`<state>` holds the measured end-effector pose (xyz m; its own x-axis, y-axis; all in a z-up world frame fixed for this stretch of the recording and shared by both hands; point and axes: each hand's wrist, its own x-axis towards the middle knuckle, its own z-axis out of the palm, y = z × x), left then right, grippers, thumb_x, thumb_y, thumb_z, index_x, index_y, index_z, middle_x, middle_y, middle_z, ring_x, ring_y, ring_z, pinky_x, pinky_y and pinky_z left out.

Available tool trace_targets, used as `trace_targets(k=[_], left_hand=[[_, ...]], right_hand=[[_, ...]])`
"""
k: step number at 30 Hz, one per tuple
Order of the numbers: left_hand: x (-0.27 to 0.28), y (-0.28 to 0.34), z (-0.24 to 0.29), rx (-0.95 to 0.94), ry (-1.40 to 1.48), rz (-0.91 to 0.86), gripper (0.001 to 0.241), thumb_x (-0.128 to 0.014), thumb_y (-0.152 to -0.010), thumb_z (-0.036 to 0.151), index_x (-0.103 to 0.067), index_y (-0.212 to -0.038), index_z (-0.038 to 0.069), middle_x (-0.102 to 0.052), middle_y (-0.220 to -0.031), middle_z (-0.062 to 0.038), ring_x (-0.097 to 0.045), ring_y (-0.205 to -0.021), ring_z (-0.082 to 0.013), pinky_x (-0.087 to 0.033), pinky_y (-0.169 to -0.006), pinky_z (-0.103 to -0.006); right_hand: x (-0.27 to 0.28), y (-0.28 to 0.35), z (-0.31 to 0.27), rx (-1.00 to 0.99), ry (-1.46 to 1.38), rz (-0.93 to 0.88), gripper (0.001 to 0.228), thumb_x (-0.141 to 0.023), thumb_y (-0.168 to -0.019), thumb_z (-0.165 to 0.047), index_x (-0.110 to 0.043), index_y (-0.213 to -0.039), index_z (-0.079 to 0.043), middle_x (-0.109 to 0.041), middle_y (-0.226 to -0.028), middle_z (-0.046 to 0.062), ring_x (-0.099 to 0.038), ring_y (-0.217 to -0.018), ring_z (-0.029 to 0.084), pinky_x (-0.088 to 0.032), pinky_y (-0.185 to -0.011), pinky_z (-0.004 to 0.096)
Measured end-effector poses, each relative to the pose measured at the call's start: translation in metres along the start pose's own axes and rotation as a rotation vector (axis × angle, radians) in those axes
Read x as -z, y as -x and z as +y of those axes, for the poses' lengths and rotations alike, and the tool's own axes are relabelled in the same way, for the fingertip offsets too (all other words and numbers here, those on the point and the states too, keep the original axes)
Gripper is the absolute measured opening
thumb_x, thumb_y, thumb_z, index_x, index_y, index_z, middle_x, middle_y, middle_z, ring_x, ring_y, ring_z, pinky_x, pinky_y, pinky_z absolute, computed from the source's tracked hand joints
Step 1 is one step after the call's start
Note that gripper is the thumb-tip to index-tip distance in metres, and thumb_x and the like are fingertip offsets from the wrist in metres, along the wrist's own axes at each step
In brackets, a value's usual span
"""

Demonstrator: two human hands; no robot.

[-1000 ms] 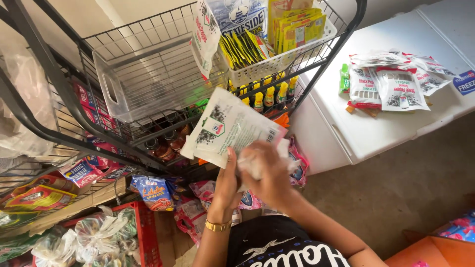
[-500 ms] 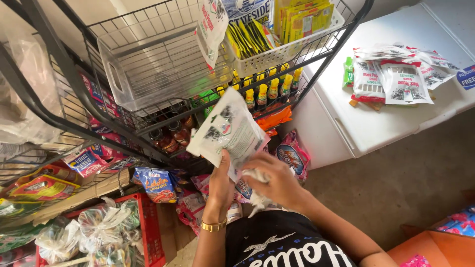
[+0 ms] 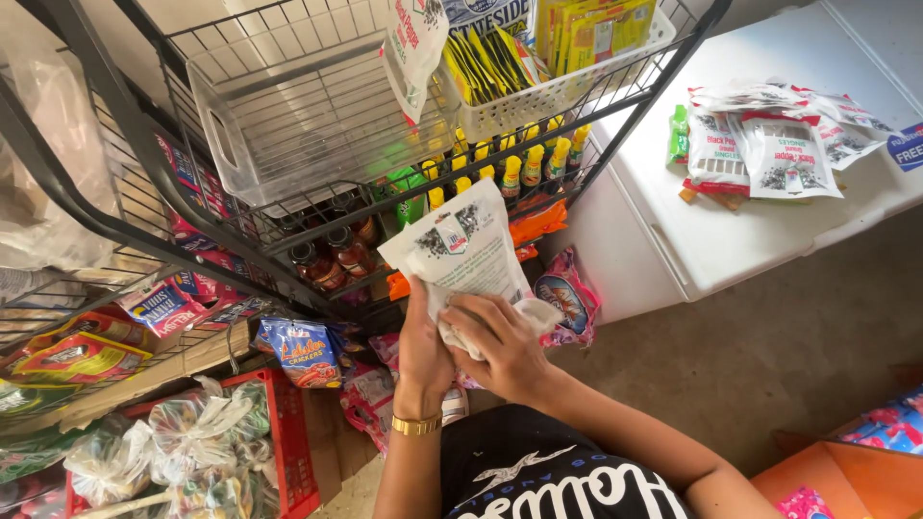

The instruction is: Wiping down and cleaning individual packets of black pepper and other spices using a white cloth.

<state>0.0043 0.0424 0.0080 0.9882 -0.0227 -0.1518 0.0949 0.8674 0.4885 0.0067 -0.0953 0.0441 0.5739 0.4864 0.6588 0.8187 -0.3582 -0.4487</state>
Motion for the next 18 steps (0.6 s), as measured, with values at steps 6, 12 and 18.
trace_targets(k=[6, 12, 18], left_hand=[[0.006, 0.001, -0.013, 0.115, 0.033, 0.055, 0.059, -0.029, -0.108, 0.049, -0.049, -0.144, 0.007, -0.062, -0.133, -0.009, -0.061, -0.121, -0.0223, -0.046, -0.107, -0.0395], [-0.002, -0.002, 0.014, 0.014, 0.041, -0.171, 0.068, -0.03, -0.112, 0.051, -0.043, -0.151, -0.003, -0.055, -0.146, -0.02, -0.057, -0.13, -0.0344, -0.042, -0.115, -0.0464], [-0.01, 0.001, 0.028, 0.056, -0.07, -0.001, 0.067, -0.028, -0.106, 0.05, -0.039, -0.152, 0.003, -0.053, -0.15, -0.017, -0.055, -0.134, -0.0358, -0.045, -0.111, -0.0513]], right_hand=[[0.005, -0.026, 0.001, -0.047, 0.112, 0.083, 0.046, -0.08, -0.086, -0.011, -0.063, -0.128, -0.004, -0.061, -0.127, 0.013, -0.063, -0.112, 0.034, -0.055, -0.093, 0.044], [0.012, 0.019, 0.013, -0.022, 0.085, -0.117, 0.043, -0.079, -0.084, -0.014, -0.066, -0.124, -0.006, -0.063, -0.124, 0.01, -0.065, -0.11, 0.033, -0.054, -0.086, 0.043], [0.034, 0.061, 0.059, -0.473, -0.027, 0.087, 0.029, -0.059, -0.105, -0.011, -0.066, -0.132, -0.005, -0.071, -0.125, 0.009, -0.068, -0.103, 0.023, -0.054, -0.089, 0.036]])
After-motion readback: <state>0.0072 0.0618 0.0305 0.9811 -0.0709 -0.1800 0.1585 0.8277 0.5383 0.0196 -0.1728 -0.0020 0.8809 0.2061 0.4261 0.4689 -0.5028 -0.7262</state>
